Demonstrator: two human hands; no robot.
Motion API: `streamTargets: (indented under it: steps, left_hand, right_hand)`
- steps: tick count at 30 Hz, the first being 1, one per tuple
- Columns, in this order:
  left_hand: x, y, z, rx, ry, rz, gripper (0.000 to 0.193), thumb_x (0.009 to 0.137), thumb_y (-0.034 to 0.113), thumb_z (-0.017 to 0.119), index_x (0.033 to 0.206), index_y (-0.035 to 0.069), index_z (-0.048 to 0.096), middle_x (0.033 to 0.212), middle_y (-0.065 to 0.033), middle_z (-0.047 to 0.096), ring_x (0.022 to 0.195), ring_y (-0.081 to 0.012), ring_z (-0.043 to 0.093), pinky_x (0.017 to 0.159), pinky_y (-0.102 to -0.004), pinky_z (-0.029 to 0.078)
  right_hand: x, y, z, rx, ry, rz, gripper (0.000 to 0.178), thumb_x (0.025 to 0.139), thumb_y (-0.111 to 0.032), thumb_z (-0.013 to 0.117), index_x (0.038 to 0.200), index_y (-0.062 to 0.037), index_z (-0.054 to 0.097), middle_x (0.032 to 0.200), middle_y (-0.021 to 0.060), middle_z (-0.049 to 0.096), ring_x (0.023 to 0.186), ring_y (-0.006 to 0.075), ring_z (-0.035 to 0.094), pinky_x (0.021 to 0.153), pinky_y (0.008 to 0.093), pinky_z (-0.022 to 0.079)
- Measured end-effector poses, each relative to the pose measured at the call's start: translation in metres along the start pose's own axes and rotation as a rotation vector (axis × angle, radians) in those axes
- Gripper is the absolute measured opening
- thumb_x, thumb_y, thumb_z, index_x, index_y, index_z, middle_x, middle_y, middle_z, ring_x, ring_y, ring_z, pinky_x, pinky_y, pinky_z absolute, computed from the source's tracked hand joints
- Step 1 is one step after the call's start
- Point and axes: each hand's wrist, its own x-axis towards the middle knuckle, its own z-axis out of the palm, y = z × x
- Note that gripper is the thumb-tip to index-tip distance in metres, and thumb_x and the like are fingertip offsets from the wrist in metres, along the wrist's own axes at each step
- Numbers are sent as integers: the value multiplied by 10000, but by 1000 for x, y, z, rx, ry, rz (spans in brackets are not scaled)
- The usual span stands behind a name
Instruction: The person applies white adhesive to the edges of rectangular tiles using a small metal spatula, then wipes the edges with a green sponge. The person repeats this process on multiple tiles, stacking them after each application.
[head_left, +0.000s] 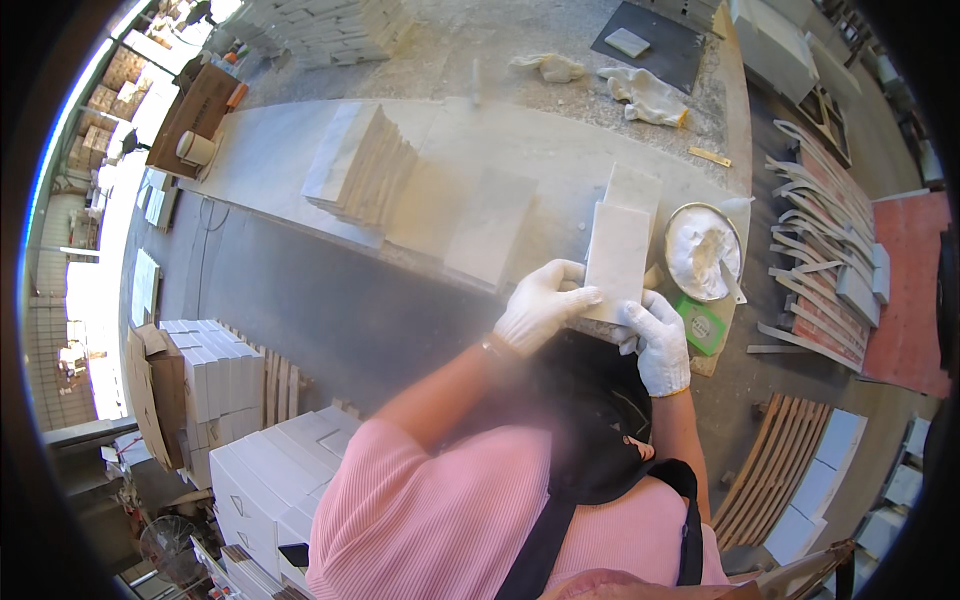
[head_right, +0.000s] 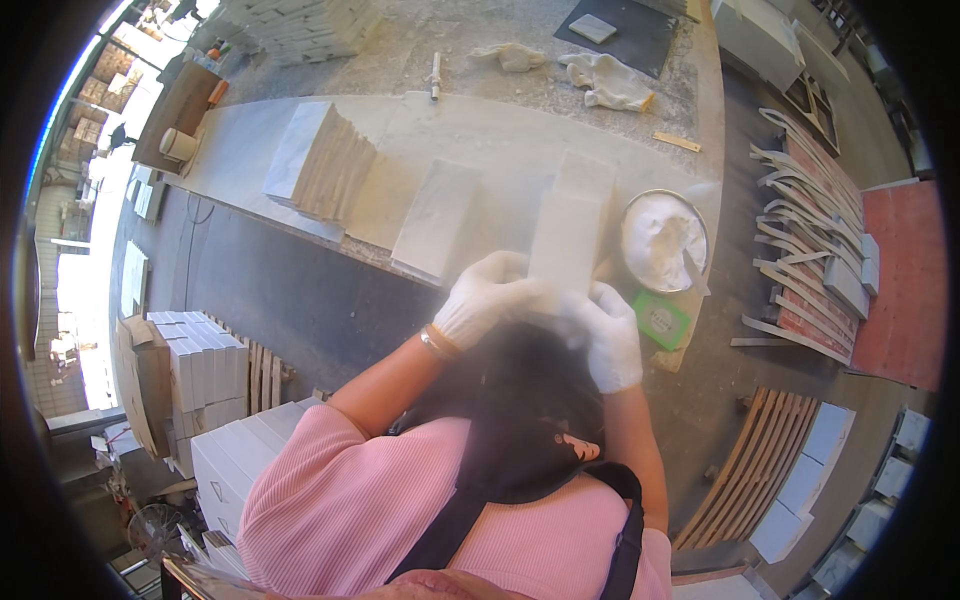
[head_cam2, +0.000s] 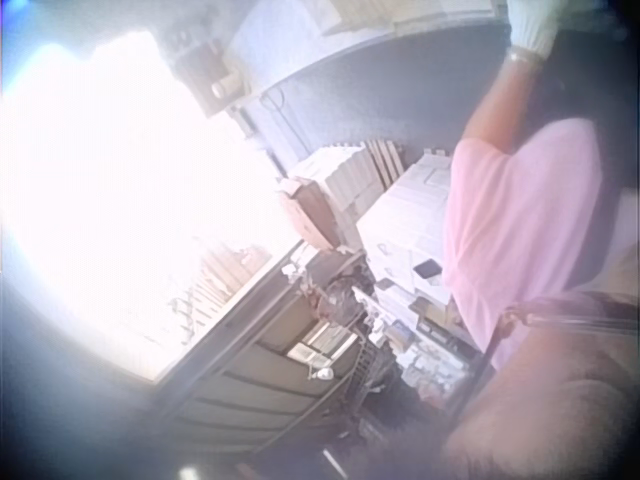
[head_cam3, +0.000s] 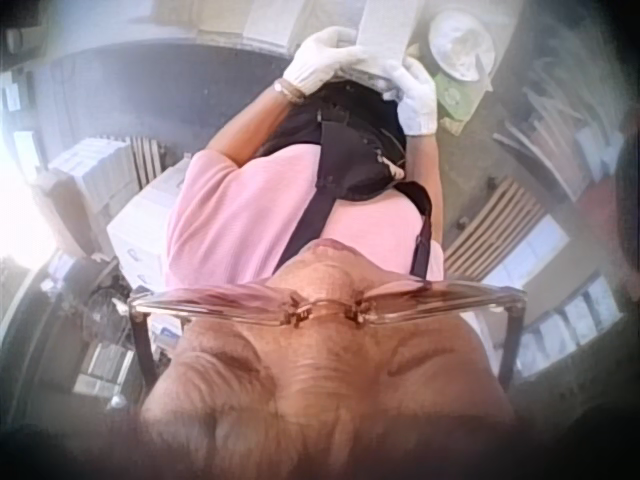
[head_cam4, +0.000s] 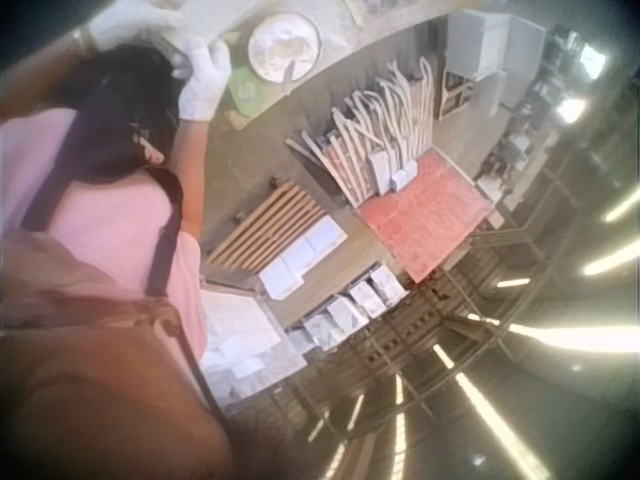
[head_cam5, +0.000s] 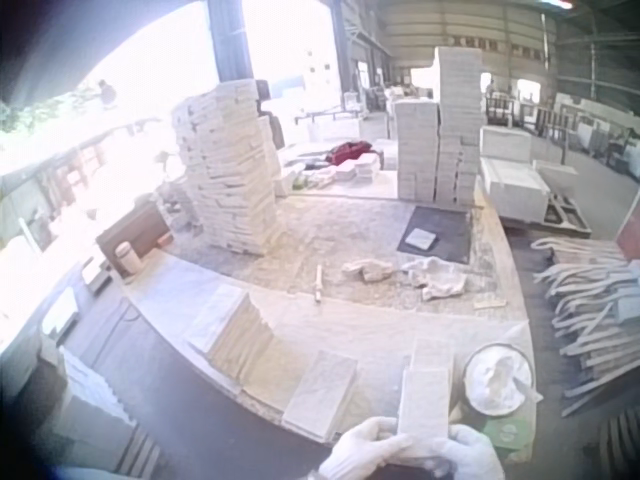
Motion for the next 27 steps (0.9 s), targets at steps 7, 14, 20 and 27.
streamTargets:
  steps: [7, 14, 20, 27]
  left_hand:
    - [-11, 8, 6, -101, -51, 154, 454, 985, 328, 721, 1280, -15, 683, 1142, -61, 727, 1042, -114, 643, 924, -308, 533]
    - [-12, 8, 7, -245, -164, 137, 442, 1063, 370, 627, 1289, -7, 675, 1163, -35, 698, 1046, -94, 605, 920, -300, 517]
    - [-24, 8, 10, -188, -321, 117, 460, 1059, 369, 643, 1335, 1, 660, 1190, -26, 702, 1078, -92, 613, 955, -307, 519]
    - [-29, 13, 20, 53, -301, 182, 449, 1045, 326, 664, 1347, -6, 647, 1216, -61, 717, 1102, -124, 637, 981, -329, 520]
  right_hand:
    - [-34, 9, -1, -69, -81, 25, 312, 942, -197, 709, 1133, 40, 642, 865, 105, 717, 670, 135, 655, 586, 237, 498]
    - [-45, 13, -9, -36, -133, 26, 276, 922, -168, 726, 1087, 40, 649, 836, 103, 708, 650, 150, 644, 592, 249, 504]
    - [-15, -11, -24, -22, 16, -57, 172, 960, -133, 729, 1060, 5, 713, 894, 6, 703, 757, 69, 619, 699, 229, 494]
    - [-3, -37, -6, -513, 301, -591, 375, 950, -178, 778, 1283, -25, 700, 1204, 82, 699, 1054, 176, 654, 922, 329, 537]
